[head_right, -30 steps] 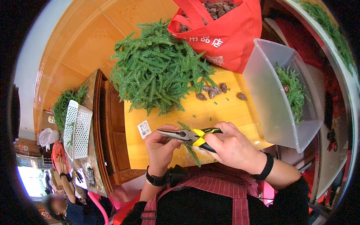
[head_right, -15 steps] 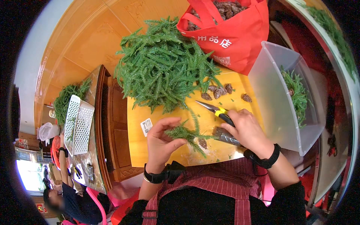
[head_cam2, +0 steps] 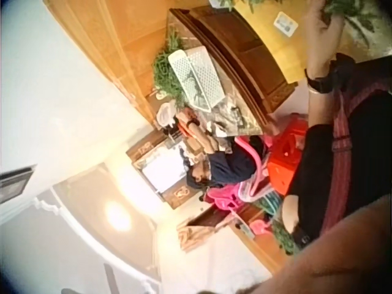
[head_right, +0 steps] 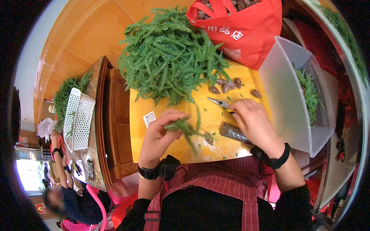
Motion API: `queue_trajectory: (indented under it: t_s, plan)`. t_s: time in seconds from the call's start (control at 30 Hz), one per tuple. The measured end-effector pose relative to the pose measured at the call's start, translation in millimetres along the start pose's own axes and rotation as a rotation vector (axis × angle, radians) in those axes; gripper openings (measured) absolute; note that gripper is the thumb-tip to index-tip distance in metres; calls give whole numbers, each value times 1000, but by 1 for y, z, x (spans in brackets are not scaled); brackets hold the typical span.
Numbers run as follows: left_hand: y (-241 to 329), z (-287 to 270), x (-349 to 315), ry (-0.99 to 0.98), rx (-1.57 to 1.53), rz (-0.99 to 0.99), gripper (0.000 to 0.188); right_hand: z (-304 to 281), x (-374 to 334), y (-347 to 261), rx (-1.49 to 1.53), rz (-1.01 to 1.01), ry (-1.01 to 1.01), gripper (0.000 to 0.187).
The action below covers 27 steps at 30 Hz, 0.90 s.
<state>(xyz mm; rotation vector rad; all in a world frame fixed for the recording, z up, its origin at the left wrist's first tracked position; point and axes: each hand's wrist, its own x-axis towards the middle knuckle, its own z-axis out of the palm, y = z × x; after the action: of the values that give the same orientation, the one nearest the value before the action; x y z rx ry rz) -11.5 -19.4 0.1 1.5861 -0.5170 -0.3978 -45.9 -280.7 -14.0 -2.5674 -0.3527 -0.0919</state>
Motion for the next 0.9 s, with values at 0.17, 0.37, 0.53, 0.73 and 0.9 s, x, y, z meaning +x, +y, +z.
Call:
queue_trajectory:
  t_s: [0.17,0.37,0.53,0.73,0.9]
  plan:
    - [14,14,8,-160,-250,-149,52,-9,12,-46,461,-325,-4,45]
    - [10,21,7,-122,-377,-106,61,-4,20,-52,514,-401,103,24]
    - [6,19,5,4,-277,-86,64,3,15,-53,397,-195,152,24]
    - [10,40,4,-16,153,-9,77,9,16,-61,355,-83,212,26]
    - [-19,33,2,52,-101,-41,47,6,14,-63,423,-76,162,26]
